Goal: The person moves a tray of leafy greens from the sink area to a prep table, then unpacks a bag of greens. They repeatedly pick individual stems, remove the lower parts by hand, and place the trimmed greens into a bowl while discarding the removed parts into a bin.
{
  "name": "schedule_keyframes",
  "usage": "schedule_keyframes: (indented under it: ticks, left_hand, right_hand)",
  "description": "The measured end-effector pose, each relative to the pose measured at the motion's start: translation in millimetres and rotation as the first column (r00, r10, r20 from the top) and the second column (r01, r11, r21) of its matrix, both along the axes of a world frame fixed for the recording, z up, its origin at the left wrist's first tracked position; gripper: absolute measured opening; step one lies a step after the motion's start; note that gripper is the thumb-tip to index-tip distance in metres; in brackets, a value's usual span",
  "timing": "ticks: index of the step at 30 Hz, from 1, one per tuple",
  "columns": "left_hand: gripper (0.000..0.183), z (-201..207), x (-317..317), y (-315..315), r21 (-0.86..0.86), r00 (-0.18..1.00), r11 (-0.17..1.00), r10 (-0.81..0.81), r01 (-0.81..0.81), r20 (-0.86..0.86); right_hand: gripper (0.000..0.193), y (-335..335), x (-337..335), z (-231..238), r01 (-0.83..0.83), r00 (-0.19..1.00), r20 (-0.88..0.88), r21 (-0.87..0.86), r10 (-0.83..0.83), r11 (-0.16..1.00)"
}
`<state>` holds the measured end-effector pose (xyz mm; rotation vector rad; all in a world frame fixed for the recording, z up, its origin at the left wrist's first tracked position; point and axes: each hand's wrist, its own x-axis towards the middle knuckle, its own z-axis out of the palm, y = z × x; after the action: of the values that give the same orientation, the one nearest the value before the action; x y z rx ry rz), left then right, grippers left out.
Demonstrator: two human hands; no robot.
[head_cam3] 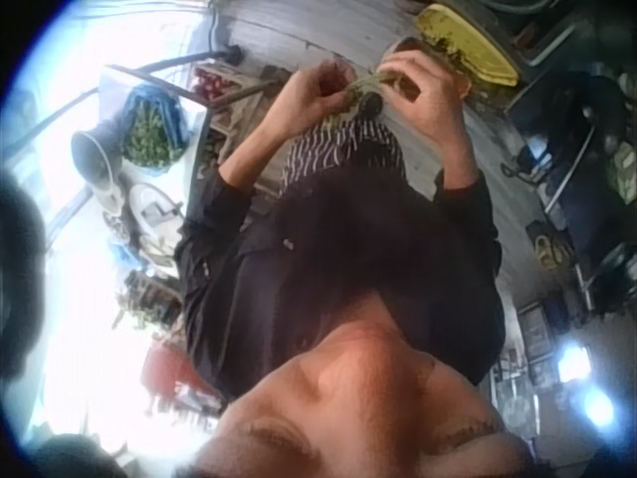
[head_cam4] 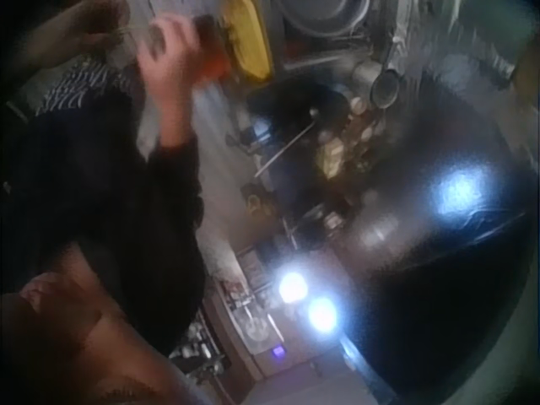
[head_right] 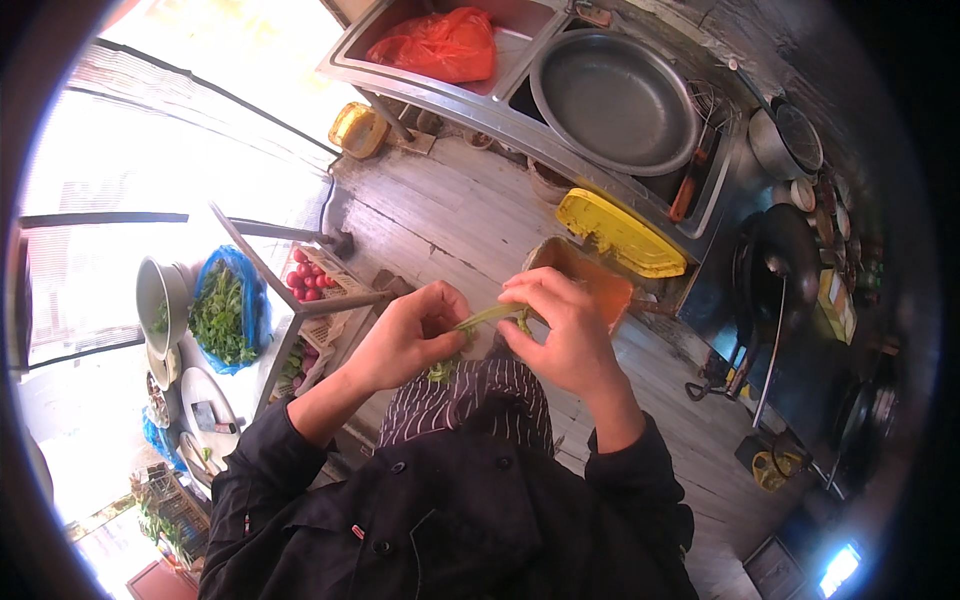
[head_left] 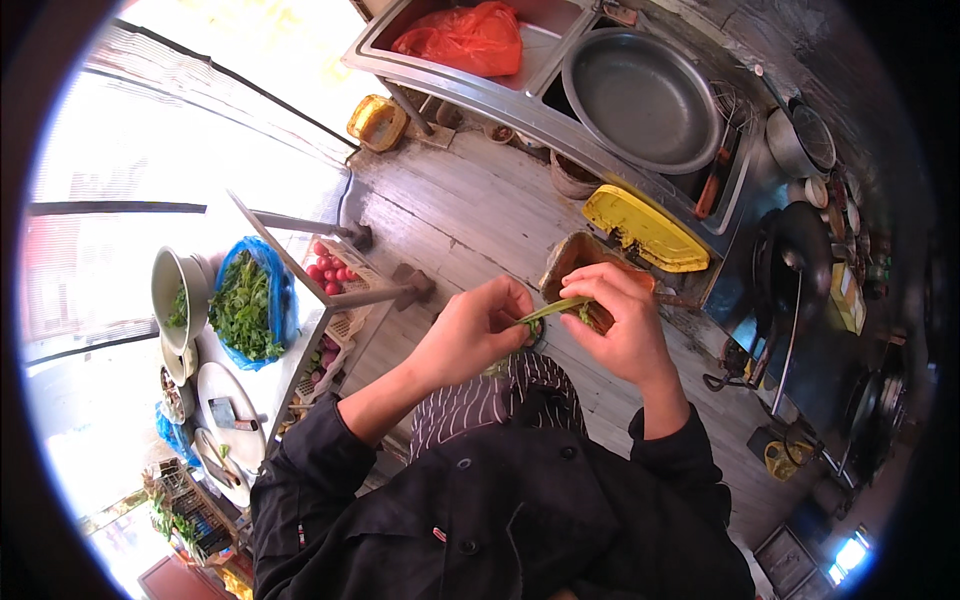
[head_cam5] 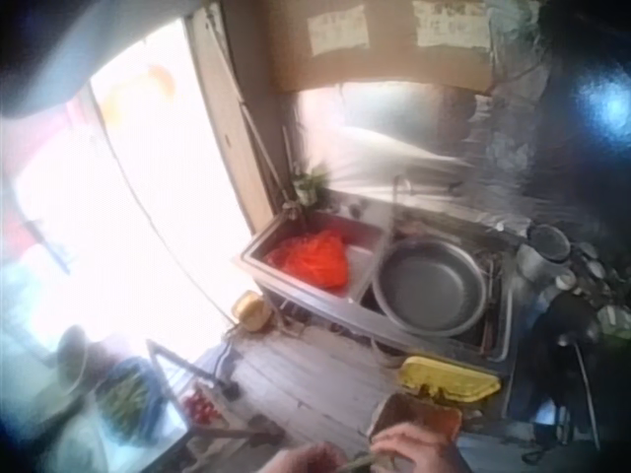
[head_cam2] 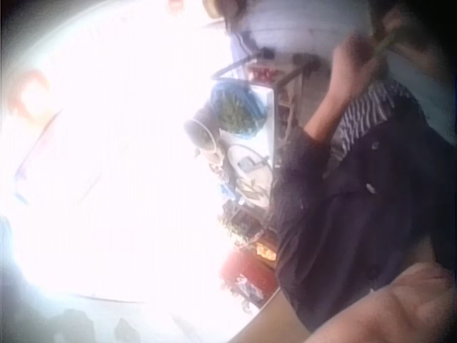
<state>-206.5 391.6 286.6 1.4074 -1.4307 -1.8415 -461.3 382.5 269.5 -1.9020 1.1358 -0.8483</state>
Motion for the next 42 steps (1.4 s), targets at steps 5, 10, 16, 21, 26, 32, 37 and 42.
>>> schedule_keyframes:
  ticks: [5,10,16,21,26,32,37,42]
  left_hand:
    - [0.017,-4,-13,5,-0.291,0.982,0.955,-0.006,0.062,0.191]
    - [0.018,-8,-24,6,-0.629,0.918,0.738,0.032,0.245,0.395]
    - [0.019,-5,-29,5,-0.750,0.912,0.579,0.026,0.320,0.409]
    - [0.019,-3,-32,4,-0.743,0.923,0.598,0.014,0.300,0.383]
    - [0.018,-8,-33,6,-0.718,0.939,0.651,0.025,0.246,0.344]
    - [0.017,-24,-20,3,-0.312,0.969,0.947,-0.001,0.081,0.246]
    - [0.011,-39,-15,-4,0.023,0.991,0.995,0.094,-0.093,-0.090]
    - [0.013,-43,-14,-11,0.181,0.974,0.982,0.089,-0.052,-0.206]
  right_hand:
    - [0.026,3,-8,2,-0.032,0.997,0.076,0.080,0.026,0.996]
    - [0.022,2,-12,6,-0.020,0.996,0.088,0.054,0.015,0.998]
    - [0.016,-6,-16,7,-0.035,0.997,0.071,0.036,0.032,0.999]
    - [0.013,-7,-15,8,-0.092,0.995,0.049,0.057,0.090,0.994]
    - [0.009,-6,-15,3,-0.008,0.990,0.140,0.065,-0.001,0.998]
    - [0.008,1,-61,-13,0.189,0.980,0.051,0.085,-0.194,0.978]
    - [0.014,10,-103,-36,0.318,0.933,-0.207,0.092,-0.294,0.944]
    - [0.028,16,-101,-32,0.351,0.933,-0.118,0.104,-0.339,0.931]
